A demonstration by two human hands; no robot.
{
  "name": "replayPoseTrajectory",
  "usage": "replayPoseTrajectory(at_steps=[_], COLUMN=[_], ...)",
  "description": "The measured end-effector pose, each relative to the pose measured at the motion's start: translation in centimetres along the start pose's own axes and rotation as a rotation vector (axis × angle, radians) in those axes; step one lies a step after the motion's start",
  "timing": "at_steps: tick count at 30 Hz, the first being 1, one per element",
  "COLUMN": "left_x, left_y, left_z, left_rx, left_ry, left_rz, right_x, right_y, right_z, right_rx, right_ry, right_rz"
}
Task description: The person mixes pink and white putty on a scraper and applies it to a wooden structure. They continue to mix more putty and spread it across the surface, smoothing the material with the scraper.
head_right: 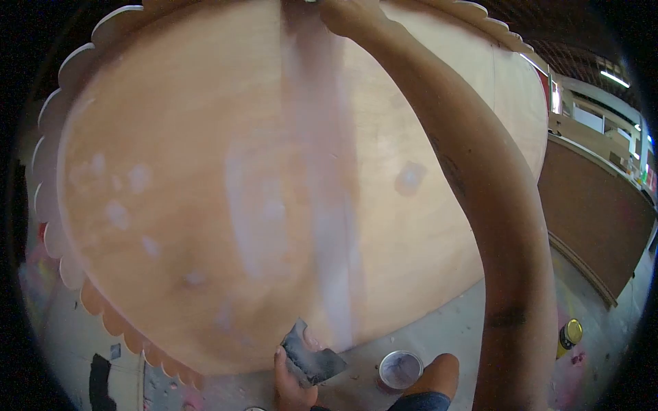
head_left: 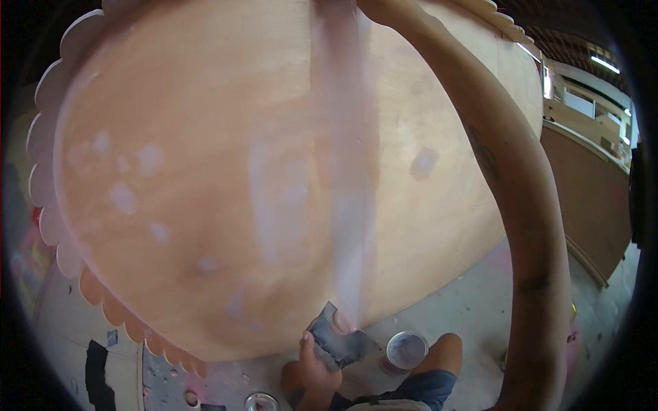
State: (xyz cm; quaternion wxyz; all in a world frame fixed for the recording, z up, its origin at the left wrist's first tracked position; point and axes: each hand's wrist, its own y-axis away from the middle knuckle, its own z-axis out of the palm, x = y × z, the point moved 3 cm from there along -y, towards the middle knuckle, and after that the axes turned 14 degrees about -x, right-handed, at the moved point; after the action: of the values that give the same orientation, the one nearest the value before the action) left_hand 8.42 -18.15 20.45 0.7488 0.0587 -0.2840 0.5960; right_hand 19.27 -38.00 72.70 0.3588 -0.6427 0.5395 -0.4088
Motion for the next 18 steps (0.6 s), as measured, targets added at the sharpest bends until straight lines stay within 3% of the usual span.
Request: replayPoseTrajectory(at_steps=[2, 10, 13, 18], left_x=[-0.4, -1.6, -2.0, -2.5], left_y=[0.7, 1.0, 0.9, 1.2], left_z=[-1.4, -4.3, -4.8, -5.4], left_rx=[0.112, 0.157, 0.203, 0.237], left_ry=[-0.13, -0.062, -0.033, -0.004], left_rz=[0.012, -0.012, -0.021, -0.074], right_x=[1.2, 1.3, 0.5, 0.4], right_y=[-0.6, -0.7, 1.7, 6.5], right_z=[0.7, 3.4, 5.3, 8.6], right_rx=[0.037, 0.126, 0.213, 0.228], right_ry=[0.022, 0.09, -0.022, 0.057], right_rz=[-0.028, -0.031, -0.117, -0.114])
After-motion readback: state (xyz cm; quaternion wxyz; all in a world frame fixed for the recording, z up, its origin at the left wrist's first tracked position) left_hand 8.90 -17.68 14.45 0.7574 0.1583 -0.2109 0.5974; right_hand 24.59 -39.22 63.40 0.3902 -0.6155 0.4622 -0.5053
